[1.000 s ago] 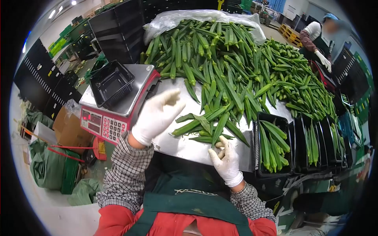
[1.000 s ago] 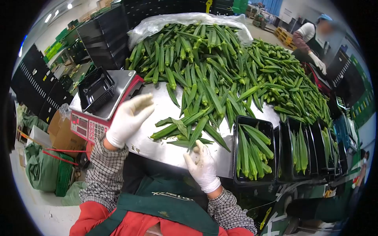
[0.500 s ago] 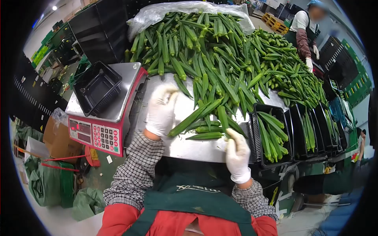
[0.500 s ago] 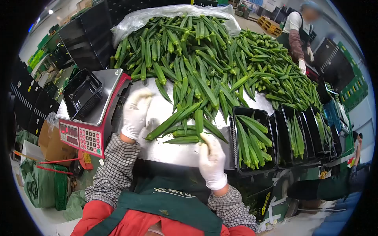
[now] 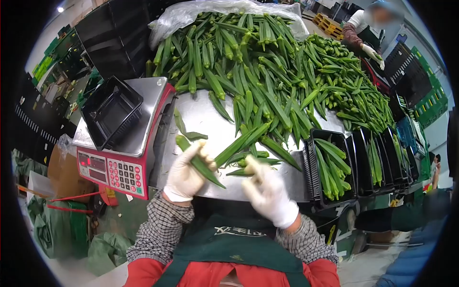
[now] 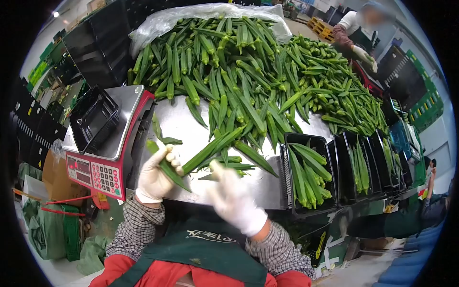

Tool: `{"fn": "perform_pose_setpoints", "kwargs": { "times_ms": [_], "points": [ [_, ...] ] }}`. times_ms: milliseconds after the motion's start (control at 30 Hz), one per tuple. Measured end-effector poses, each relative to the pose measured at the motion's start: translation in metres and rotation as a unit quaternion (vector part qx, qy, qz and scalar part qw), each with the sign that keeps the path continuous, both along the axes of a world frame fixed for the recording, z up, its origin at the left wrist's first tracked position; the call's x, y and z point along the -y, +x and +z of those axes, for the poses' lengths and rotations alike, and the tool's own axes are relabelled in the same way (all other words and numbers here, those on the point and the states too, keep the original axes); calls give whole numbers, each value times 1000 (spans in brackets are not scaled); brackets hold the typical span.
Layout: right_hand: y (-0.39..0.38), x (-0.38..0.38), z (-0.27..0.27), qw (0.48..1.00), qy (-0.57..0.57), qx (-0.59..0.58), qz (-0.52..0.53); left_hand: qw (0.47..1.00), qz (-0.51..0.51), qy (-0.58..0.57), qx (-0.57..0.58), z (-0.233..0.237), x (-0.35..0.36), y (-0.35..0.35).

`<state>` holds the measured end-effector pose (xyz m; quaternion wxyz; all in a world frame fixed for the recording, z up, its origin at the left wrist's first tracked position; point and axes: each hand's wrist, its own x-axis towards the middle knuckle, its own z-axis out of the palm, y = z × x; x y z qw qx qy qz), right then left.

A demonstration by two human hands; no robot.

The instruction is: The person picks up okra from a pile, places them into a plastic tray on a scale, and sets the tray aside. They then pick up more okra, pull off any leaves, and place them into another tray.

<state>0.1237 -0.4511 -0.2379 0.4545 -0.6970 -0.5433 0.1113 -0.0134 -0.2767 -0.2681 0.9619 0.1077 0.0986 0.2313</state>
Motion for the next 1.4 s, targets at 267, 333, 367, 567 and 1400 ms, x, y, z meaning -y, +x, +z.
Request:
{"fn": "perform_pose_setpoints", "kwargs": {
  "times_ms": [267,333,367,567,1400],
  "points": [
    [52,-61,-19,971,-82,175,-143,994,-25,73,-73,-3,10,-13],
    [55,-46,-7,970,38,173,-164,989,-42,98,-102,0,8,-18],
    [49,-40,5,974,58,174,-135,986,-50,105,-119,1,11,-22],
    [-20,-38,10,978,6,157,139,995,-69,69,-13,-17,27,-8],
    [32,-38,-4,943,-77,297,-126,994,66,-9,-82,-12,25,-25]
  ]
}}
